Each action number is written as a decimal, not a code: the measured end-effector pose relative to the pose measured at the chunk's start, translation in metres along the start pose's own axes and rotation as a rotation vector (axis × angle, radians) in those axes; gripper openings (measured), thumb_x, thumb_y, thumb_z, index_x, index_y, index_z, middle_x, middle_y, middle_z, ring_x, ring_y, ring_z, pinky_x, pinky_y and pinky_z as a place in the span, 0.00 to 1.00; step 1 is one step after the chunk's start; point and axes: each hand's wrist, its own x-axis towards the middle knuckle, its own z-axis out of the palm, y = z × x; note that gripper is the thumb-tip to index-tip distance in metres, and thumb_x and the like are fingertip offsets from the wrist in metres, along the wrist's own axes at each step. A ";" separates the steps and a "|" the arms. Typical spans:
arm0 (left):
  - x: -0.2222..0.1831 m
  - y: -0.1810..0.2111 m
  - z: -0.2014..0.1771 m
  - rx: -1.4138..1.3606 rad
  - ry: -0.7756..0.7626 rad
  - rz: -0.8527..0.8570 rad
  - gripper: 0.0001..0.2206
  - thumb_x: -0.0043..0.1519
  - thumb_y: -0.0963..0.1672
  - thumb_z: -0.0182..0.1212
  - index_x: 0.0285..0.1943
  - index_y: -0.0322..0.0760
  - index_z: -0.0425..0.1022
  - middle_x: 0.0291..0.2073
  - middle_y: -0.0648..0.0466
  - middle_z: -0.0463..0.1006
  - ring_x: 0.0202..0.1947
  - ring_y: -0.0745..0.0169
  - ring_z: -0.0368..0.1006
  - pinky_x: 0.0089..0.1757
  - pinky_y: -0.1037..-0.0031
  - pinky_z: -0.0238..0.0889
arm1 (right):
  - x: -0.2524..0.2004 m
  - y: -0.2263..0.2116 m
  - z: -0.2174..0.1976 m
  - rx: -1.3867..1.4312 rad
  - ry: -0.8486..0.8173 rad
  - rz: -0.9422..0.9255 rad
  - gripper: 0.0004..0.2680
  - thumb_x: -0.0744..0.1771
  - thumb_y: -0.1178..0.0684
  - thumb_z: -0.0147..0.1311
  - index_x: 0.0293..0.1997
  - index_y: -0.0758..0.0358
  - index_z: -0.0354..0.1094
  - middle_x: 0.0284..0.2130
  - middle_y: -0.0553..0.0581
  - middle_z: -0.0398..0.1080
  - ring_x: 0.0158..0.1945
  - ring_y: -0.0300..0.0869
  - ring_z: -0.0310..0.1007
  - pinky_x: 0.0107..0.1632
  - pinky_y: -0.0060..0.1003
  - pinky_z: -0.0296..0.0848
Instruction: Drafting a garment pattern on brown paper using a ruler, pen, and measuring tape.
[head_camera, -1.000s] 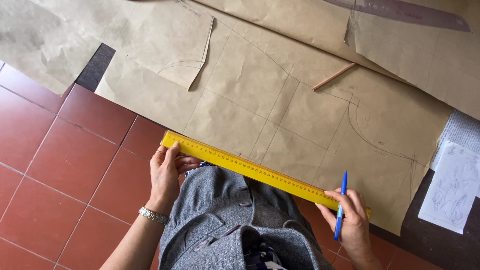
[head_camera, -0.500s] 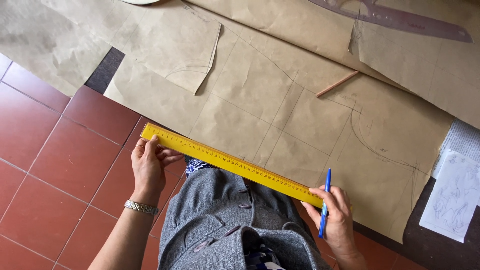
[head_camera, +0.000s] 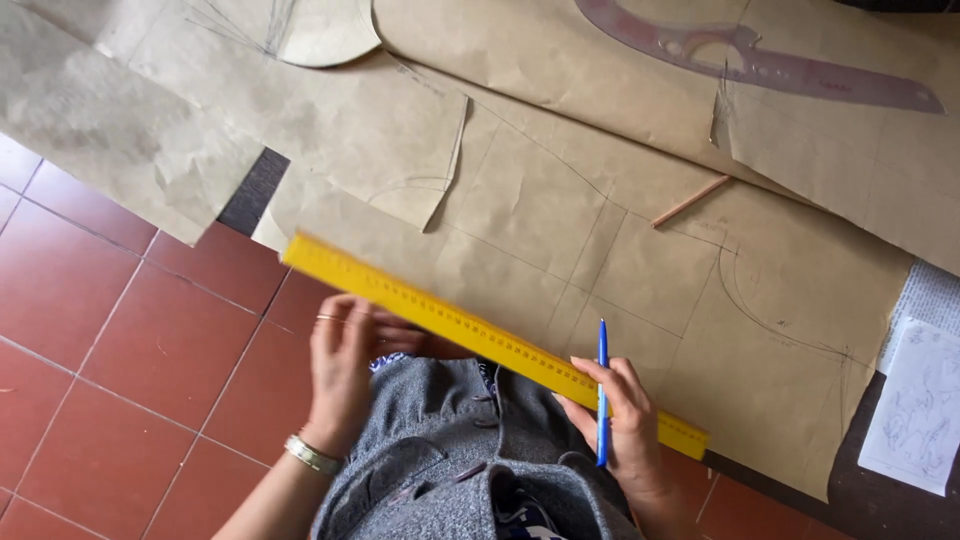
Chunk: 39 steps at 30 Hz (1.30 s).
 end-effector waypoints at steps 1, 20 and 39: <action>-0.006 0.008 0.012 0.090 -0.127 -0.035 0.05 0.66 0.40 0.47 0.46 0.30 0.62 0.28 0.37 0.78 0.25 0.43 0.80 0.30 0.65 0.79 | 0.008 -0.010 0.006 0.053 0.033 0.015 0.17 0.58 0.54 0.67 0.50 0.58 0.68 0.35 0.52 0.65 0.38 0.42 0.71 0.42 0.33 0.72; 0.050 0.097 0.025 0.357 -0.479 0.058 0.05 0.61 0.38 0.59 0.40 0.27 0.68 0.27 0.45 0.78 0.28 0.65 0.73 0.35 0.70 0.73 | 0.094 -0.134 0.094 0.290 0.210 0.062 0.24 0.56 0.65 0.55 0.59 0.62 0.63 0.38 0.60 0.64 0.38 0.53 0.70 0.40 0.43 0.73; 0.060 0.078 0.014 0.458 -0.615 -0.191 0.09 0.56 0.38 0.61 0.43 0.29 0.69 0.38 0.42 0.82 0.36 0.56 0.81 0.35 0.77 0.78 | 0.081 -0.151 0.086 0.276 0.222 0.113 0.20 0.63 0.65 0.59 0.60 0.65 0.58 0.43 0.61 0.64 0.43 0.47 0.70 0.48 0.35 0.74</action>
